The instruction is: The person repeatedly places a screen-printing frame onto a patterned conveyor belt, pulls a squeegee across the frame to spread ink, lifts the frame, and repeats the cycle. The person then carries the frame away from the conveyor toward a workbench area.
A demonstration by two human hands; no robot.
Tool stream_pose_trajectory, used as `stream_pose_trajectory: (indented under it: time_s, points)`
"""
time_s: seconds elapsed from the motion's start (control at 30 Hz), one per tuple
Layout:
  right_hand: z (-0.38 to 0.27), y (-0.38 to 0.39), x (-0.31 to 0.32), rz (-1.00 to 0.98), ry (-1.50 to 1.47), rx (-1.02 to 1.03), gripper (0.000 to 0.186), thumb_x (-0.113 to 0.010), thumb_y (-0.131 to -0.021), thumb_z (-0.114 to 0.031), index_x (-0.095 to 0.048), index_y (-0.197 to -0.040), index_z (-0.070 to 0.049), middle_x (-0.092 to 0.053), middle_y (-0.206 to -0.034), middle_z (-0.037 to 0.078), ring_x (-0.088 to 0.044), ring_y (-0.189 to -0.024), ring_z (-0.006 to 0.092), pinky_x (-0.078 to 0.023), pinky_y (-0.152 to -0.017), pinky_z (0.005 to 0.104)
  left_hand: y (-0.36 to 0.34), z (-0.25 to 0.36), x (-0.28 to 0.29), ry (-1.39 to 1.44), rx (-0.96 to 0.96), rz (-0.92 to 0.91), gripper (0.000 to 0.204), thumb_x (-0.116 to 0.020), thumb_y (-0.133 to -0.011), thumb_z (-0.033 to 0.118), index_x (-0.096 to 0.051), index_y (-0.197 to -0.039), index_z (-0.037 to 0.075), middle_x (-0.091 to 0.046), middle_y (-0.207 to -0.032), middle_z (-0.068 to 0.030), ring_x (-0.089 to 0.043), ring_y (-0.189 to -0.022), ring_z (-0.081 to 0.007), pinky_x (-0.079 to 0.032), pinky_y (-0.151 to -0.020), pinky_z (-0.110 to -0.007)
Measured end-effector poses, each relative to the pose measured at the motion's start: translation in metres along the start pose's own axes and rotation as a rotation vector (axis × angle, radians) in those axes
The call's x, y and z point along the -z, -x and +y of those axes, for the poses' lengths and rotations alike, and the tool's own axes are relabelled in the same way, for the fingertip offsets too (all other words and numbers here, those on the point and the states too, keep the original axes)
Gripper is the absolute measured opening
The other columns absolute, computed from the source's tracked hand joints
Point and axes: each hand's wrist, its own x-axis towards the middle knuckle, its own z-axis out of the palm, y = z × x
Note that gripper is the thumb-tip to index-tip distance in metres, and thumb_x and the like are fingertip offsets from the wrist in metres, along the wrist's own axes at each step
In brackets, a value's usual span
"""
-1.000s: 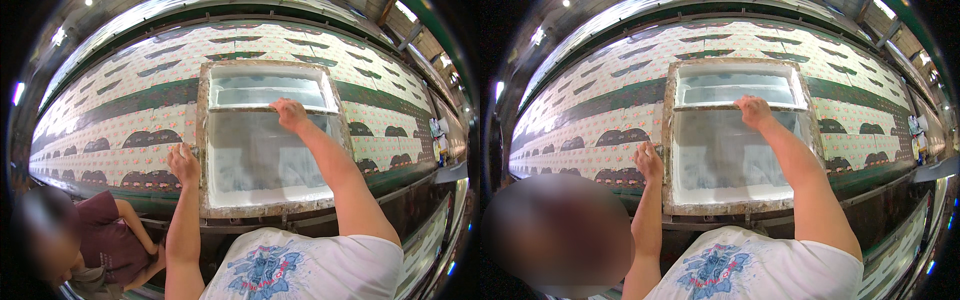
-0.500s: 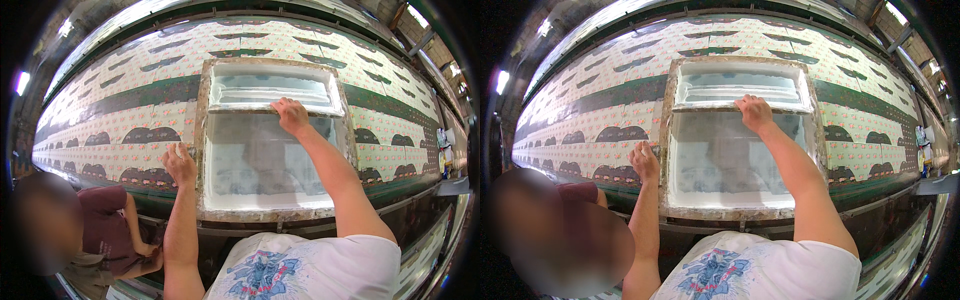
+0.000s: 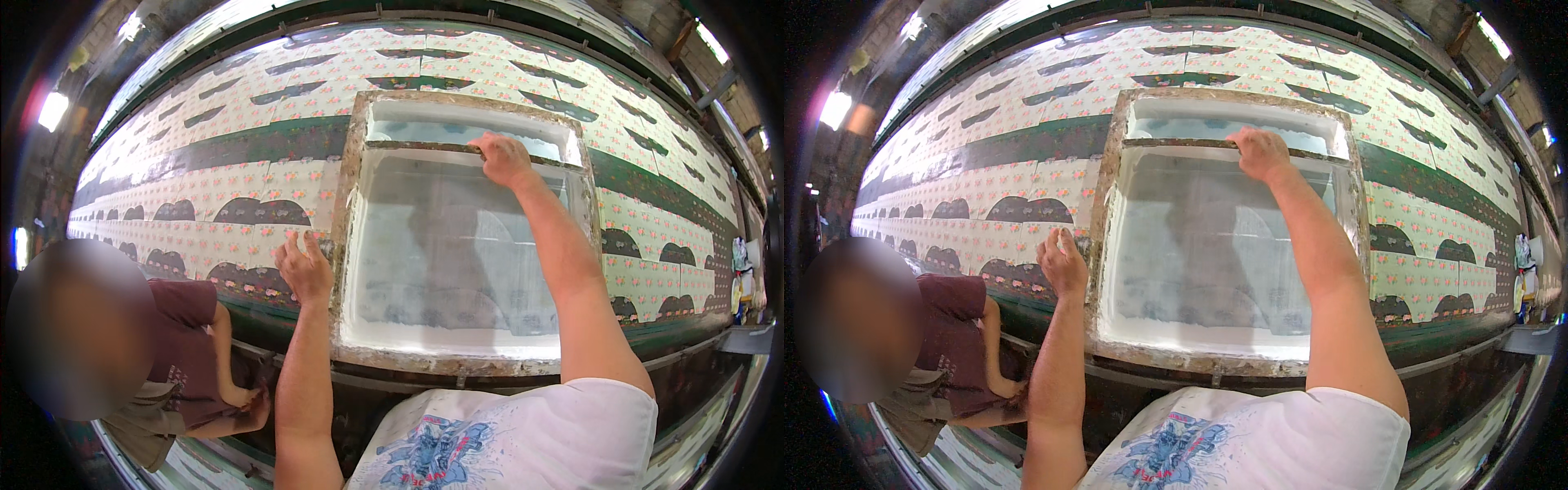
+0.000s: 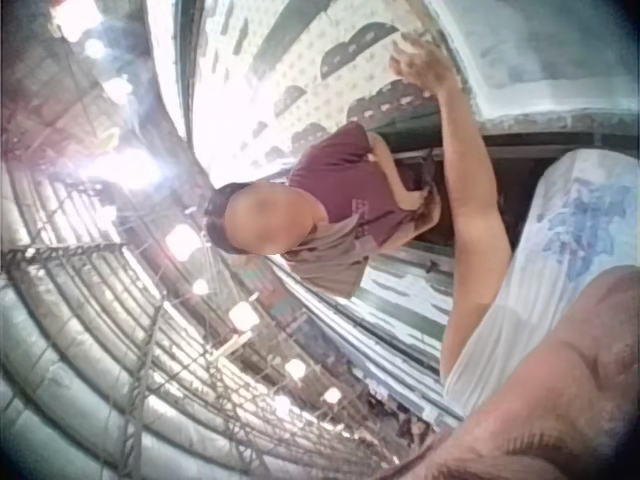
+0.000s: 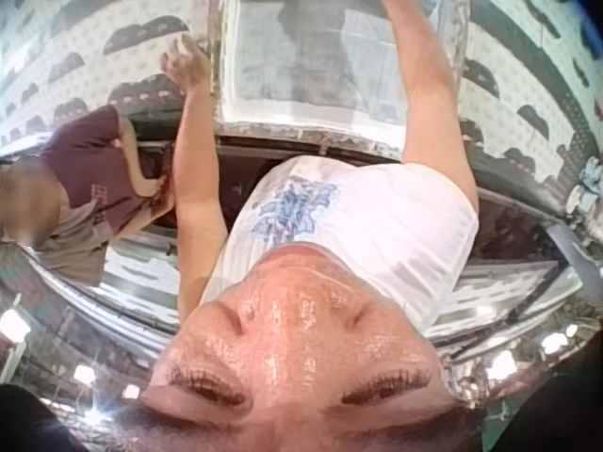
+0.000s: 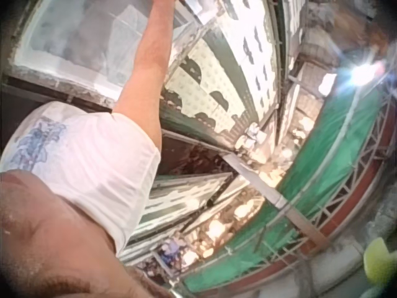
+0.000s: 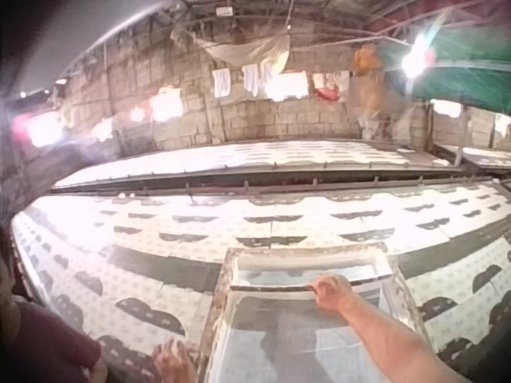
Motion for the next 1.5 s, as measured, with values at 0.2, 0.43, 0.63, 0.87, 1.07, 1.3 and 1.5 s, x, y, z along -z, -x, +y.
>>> stream_pose_trajectory:
  time_s: [0.2,0.43,0.63,0.87,1.07,1.3,1.5]
  points:
    - [0.001,0.006,0.010,-0.070,-0.007,0.030,0.041,-0.064,-0.084,-0.002,-0.081,-0.117,-0.019,-0.076,-0.108,0.010,-0.073,-0.107,0.0349,-0.060,-0.091,0.0481,-0.001,0.004,-0.003,-0.025,-0.005,-0.025,0.060,-0.052,-0.113,0.048,-0.064,-0.143,-0.003,-0.061,-0.143,-0.0265,-0.050,-0.141,-0.0444,-0.040,-0.119,-0.055]
    - [-0.044,0.071,0.025,-0.025,-0.035,0.036,0.040,-0.063,-0.083,-0.003,-0.082,-0.114,-0.018,-0.076,-0.102,0.011,-0.075,-0.103,0.0340,-0.062,-0.087,0.0468,0.003,0.008,0.008,0.005,-0.022,-0.074,0.066,-0.050,-0.113,0.053,-0.064,-0.144,-0.004,-0.060,-0.145,-0.0273,-0.049,-0.142,-0.0447,-0.039,-0.121,-0.055]
    - [-0.118,0.161,0.047,-0.094,0.006,0.039,0.037,-0.064,-0.085,-0.003,-0.082,-0.113,-0.018,-0.075,-0.101,0.011,-0.075,-0.099,0.0332,-0.062,-0.088,0.0469,0.006,-0.018,0.010,0.113,-0.066,-0.054,0.066,-0.048,-0.113,0.054,-0.066,-0.143,-0.002,-0.062,-0.144,-0.0277,-0.050,-0.142,-0.0439,-0.037,-0.122,-0.054]
    - [-0.200,0.275,0.057,-0.107,0.039,0.007,0.038,-0.064,-0.087,-0.001,-0.080,-0.119,-0.016,-0.075,-0.106,0.009,-0.075,-0.101,0.0308,-0.060,-0.089,0.0448,0.012,-0.032,0.016,0.206,-0.078,-0.069,0.066,-0.048,-0.113,0.055,-0.069,-0.139,-0.001,-0.066,-0.137,-0.0279,-0.054,-0.138,-0.0436,-0.039,-0.120,-0.053]
    - [-0.264,0.349,0.075,-0.127,0.014,-0.019,0.037,-0.066,-0.086,-0.001,-0.080,-0.118,-0.013,-0.074,-0.105,0.011,-0.075,-0.100,0.0317,-0.059,-0.089,0.0439,0.024,-0.046,0.030,0.223,-0.061,-0.116,0.067,-0.047,-0.112,0.056,-0.067,-0.144,0.000,-0.063,-0.145,-0.0288,-0.048,-0.146,-0.0423,-0.036,-0.123,-0.054]
    - [-0.287,0.379,0.097,-0.230,-0.005,-0.015,0.039,-0.079,-0.089,-0.022,-0.077,-0.127,-0.013,-0.072,-0.115,0.011,-0.069,-0.114,0.0339,-0.056,-0.099,0.0491,0.035,-0.050,0.045,0.206,-0.094,-0.148,0.067,-0.047,-0.112,0.056,-0.063,-0.150,0.003,-0.059,-0.153,-0.0275,-0.038,-0.155,-0.0409,-0.034,-0.126,-0.053]
    - [-0.290,0.400,0.104,-0.200,-0.026,-0.009,0.059,-0.086,-0.088,-0.041,-0.072,-0.135,-0.008,-0.069,-0.124,0.013,-0.065,-0.123,0.0348,-0.051,-0.107,0.0492,0.046,-0.041,0.047,0.115,-0.061,-0.098,0.066,-0.051,-0.110,0.057,-0.065,-0.149,0.006,-0.061,-0.151,-0.0256,-0.043,-0.151,-0.0411,-0.037,-0.124,-0.054]
